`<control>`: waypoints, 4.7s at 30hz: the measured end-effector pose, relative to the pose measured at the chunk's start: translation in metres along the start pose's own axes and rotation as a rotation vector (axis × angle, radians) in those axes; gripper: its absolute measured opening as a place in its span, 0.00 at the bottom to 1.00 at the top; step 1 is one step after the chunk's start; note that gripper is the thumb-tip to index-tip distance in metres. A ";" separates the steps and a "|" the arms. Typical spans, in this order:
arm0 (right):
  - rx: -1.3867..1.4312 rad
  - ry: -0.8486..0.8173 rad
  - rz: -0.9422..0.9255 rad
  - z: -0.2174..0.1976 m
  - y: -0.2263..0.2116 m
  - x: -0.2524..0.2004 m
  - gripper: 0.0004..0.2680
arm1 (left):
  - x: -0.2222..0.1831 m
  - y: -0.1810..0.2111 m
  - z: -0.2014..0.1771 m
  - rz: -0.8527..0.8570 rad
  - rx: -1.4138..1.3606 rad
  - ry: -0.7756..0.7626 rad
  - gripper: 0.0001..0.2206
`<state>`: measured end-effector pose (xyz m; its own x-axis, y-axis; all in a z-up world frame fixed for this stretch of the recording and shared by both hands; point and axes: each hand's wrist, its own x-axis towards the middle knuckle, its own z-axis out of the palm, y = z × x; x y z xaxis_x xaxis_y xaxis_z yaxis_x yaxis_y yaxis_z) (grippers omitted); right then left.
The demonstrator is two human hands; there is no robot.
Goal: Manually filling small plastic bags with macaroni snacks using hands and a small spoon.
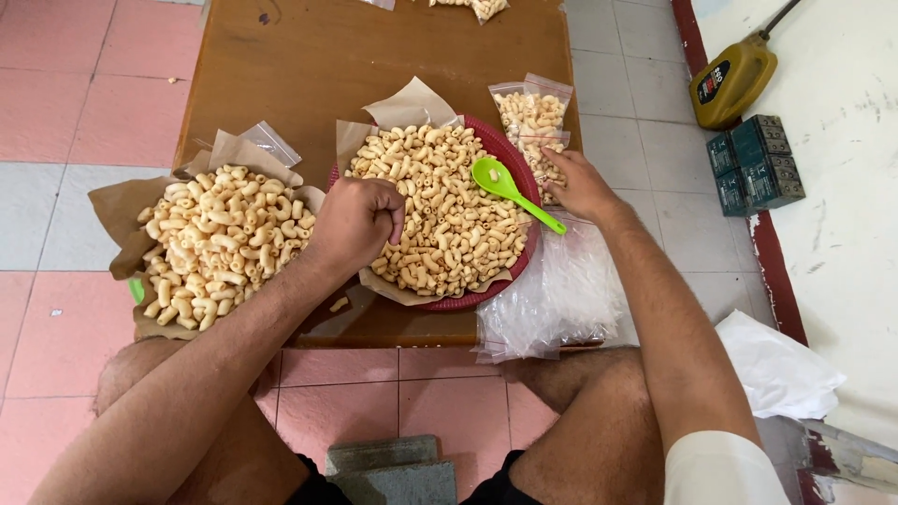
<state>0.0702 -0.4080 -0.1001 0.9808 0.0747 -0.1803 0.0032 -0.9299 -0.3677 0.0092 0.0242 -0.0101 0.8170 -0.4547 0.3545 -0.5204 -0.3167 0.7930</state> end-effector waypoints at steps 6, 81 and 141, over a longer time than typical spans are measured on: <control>0.045 0.056 -0.014 -0.015 -0.026 -0.008 0.24 | 0.000 -0.014 0.014 -0.153 0.088 -0.062 0.18; 0.194 0.197 -0.758 -0.073 -0.218 -0.099 0.07 | -0.007 0.020 0.003 -0.048 -0.375 0.203 0.08; -0.327 -0.120 -0.052 -0.006 -0.085 -0.041 0.17 | 0.002 0.011 -0.019 -0.049 -0.038 -0.101 0.31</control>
<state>0.0304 -0.3338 -0.0558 0.9479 0.1489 -0.2816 0.1342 -0.9884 -0.0709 0.0094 0.0357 0.0089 0.8108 -0.5221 0.2647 -0.4695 -0.3099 0.8267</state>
